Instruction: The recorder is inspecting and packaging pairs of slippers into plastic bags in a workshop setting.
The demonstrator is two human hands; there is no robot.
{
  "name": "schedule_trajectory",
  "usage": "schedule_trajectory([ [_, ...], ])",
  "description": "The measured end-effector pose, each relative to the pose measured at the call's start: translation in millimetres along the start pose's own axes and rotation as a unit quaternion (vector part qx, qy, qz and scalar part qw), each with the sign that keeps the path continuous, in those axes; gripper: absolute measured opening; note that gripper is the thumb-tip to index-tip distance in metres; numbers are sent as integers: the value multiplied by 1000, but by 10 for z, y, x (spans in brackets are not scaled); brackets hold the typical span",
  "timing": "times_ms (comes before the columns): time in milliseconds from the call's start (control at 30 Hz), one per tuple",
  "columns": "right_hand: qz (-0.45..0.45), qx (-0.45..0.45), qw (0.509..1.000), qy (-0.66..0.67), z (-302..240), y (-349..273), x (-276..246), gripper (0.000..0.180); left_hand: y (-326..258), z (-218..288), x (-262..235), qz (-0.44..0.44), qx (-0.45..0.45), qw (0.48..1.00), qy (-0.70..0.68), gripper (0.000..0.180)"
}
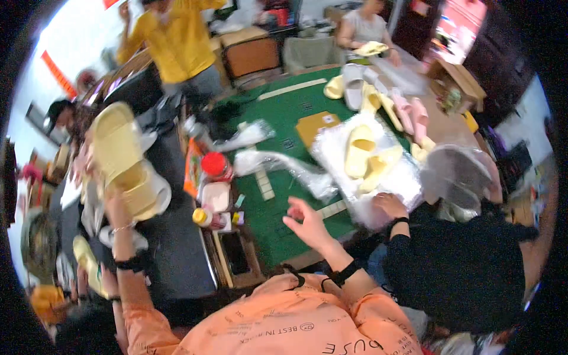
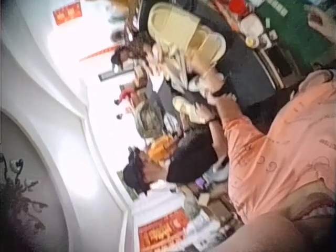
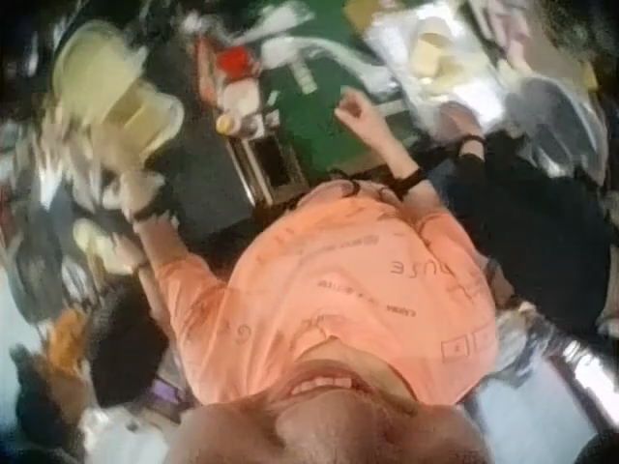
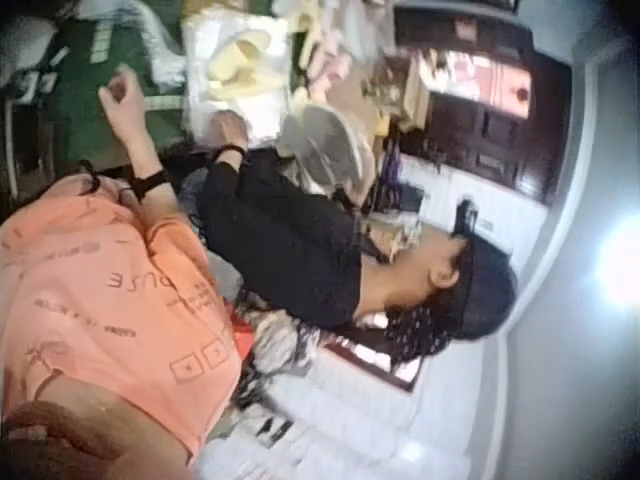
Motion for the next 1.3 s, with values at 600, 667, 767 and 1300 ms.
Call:
schedule_trajectory([
  [600, 175, 48, 825, 536, 196, 247, -40, 43, -2938, 382, 1721, -302, -327, 881, -161, 29],
  [667, 203, 46, 807, 553, 427, 362, -180, 42, -3027, 273, 1776, -276, -318, 896, -141, 25],
  [767, 231, 60, 794, 558, 360, 429, -836, 37, -2950, -26, 1608, -242, -326, 909, -90, 22],
  [1300, -51, -118, 939, -320, 1182, 80, 102, 64, -2209, -664, 2498, -577, -251, 777, 12, 36],
])
Point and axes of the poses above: each hand's wrist, its own y-axis towards the middle knuckle, its own x-axis out of the palm, z = x × y, the point moved 1 cm from there along y, towards the middle knuckle, and after that the axes turned 15 degrees about x, right-handed, at the moved point
